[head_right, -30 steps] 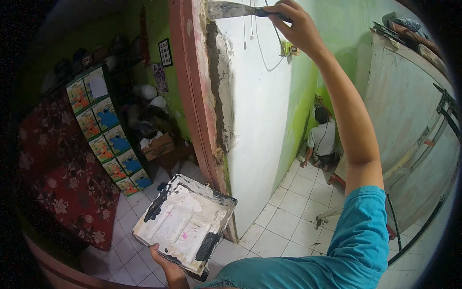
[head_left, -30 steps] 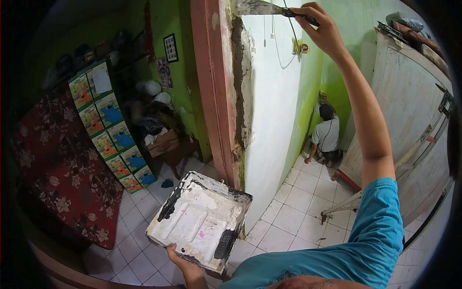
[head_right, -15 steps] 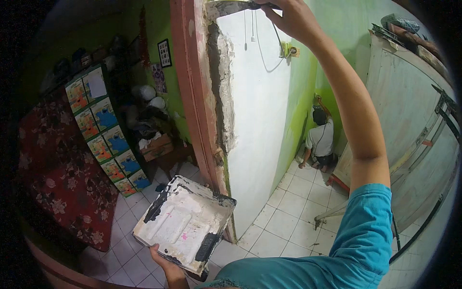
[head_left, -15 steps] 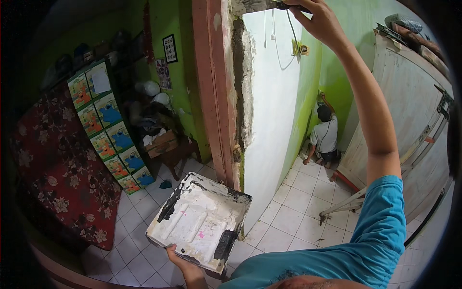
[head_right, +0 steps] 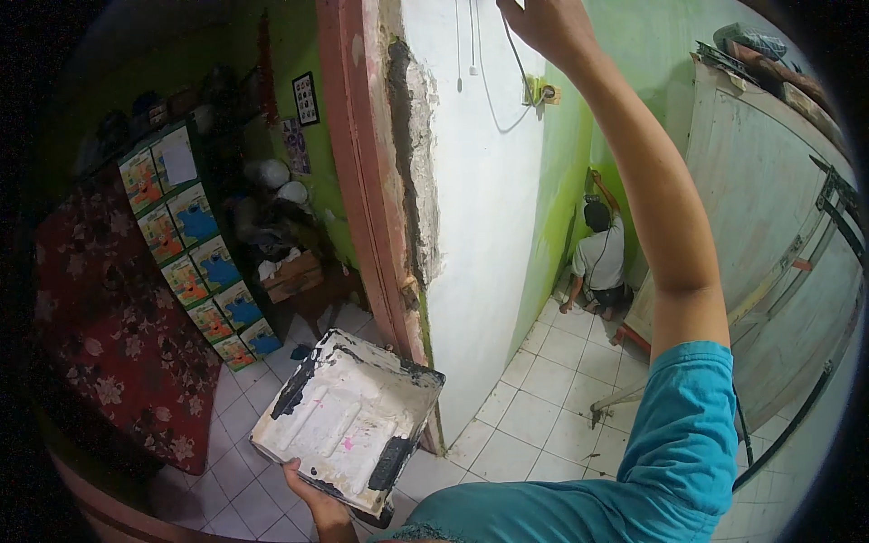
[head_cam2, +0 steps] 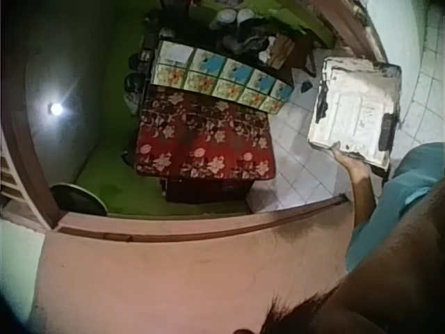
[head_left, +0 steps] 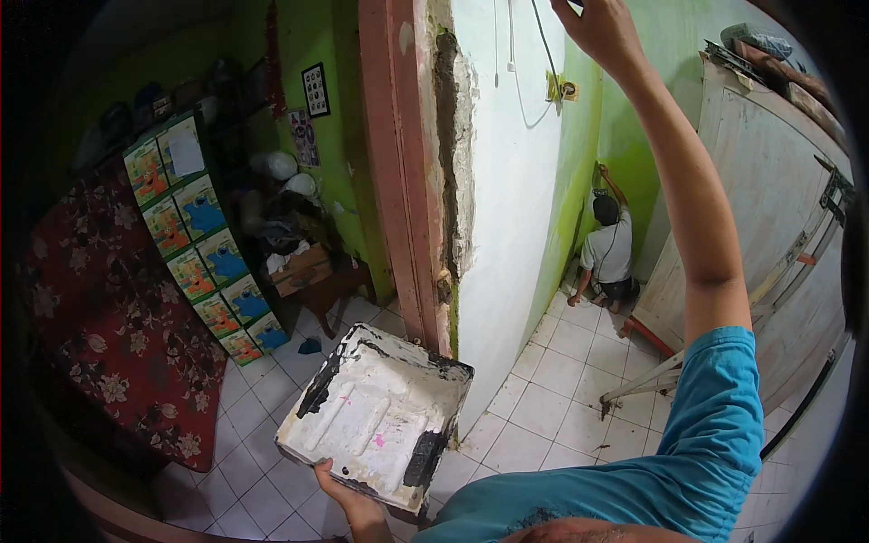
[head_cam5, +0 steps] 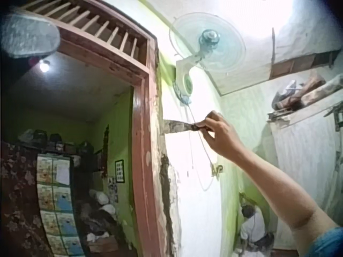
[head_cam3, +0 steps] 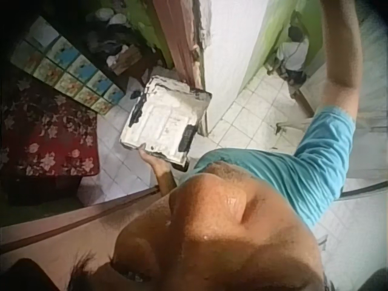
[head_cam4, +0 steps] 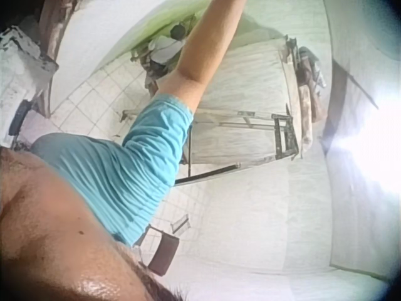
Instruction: The person applies plaster to a wall edge using a putty knife while holding a plaster tray by hand, then walks through the house carrying the tools.
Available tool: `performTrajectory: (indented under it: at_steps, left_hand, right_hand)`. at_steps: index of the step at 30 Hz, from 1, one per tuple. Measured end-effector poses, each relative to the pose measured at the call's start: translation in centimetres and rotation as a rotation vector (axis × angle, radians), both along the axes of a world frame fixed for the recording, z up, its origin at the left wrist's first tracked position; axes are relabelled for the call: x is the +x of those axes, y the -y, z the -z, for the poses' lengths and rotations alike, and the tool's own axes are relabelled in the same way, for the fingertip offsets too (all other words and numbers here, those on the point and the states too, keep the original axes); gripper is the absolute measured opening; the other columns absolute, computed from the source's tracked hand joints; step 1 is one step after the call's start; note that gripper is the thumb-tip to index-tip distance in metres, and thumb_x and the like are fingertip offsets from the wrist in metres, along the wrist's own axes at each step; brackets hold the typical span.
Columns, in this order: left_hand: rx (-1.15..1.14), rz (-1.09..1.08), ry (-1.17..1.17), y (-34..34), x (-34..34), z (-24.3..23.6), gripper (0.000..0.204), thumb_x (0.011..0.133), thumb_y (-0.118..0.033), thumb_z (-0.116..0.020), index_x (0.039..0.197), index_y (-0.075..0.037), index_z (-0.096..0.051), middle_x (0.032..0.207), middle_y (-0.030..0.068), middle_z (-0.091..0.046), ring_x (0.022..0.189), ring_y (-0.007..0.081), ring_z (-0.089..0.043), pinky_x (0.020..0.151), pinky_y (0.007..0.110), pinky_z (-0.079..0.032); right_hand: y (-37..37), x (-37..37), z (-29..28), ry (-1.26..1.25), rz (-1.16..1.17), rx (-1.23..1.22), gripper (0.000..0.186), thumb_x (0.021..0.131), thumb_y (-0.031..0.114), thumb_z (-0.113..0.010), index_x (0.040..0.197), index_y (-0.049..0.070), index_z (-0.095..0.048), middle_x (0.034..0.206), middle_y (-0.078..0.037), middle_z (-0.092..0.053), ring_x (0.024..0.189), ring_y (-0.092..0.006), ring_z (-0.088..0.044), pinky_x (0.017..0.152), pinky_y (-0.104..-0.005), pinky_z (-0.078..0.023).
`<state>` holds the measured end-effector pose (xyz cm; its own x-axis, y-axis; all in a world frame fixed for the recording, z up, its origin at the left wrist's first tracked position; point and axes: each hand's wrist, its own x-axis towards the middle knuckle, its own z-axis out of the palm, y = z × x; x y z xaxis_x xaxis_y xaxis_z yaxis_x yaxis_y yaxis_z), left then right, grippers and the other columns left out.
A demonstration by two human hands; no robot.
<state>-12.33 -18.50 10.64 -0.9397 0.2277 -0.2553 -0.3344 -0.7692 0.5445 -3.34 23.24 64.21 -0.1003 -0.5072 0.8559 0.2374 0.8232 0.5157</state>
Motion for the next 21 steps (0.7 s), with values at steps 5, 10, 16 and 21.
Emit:
performTrajectory:
  at_steps: [5,10,16,21]
  left_hand:
    - [0.014,-0.008,-0.032,0.1,-0.1,-0.3,0.076,0.081,-0.041,-0.056,0.147,-0.007,-0.046,0.143,0.0129,-0.054,0.129,0.0340,-0.053,0.107,0.046,-0.043]
    - [0.038,0.033,-0.056,-0.1,0.3,-1.2,0.075,0.080,-0.043,-0.057,0.146,-0.008,-0.046,0.142,0.0116,-0.054,0.129,0.0336,-0.053,0.108,0.046,-0.043]
    - [0.030,-0.006,-0.048,-1.0,0.3,-0.4,0.079,0.079,-0.040,-0.056,0.148,-0.005,-0.043,0.142,0.0153,-0.053,0.129,0.0360,-0.053,0.107,0.047,-0.043]
    - [0.071,0.015,-0.097,-1.4,-0.2,1.0,0.080,0.078,-0.039,-0.056,0.149,-0.004,-0.042,0.143,0.0168,-0.052,0.131,0.0378,-0.051,0.108,0.049,-0.043]
  right_hand:
    - [-1.6,-0.2,2.0,0.127,-0.210,-0.207,0.013,0.094,0.001,-0.067,0.106,0.000,-0.071,0.098,-0.009,-0.060,0.071,-0.0164,-0.057,0.065,-0.0312,-0.049]
    - [-6.2,-0.4,4.9,0.221,-0.228,-0.370,0.026,0.101,0.017,-0.068,0.125,0.010,-0.071,0.104,0.000,-0.061,0.088,-0.0080,-0.059,0.081,-0.0219,-0.047]
    - [-7.6,-1.9,5.2,0.311,-0.293,-0.356,0.026,0.100,0.019,-0.068,0.125,0.011,-0.071,0.103,0.002,-0.060,0.085,-0.0068,-0.055,0.076,-0.0231,-0.045]
    - [-10.3,-3.7,4.9,0.354,-0.330,-0.362,0.027,0.100,0.020,-0.069,0.126,0.012,-0.071,0.103,0.003,-0.059,0.082,-0.0066,-0.052,0.073,-0.0230,-0.043]
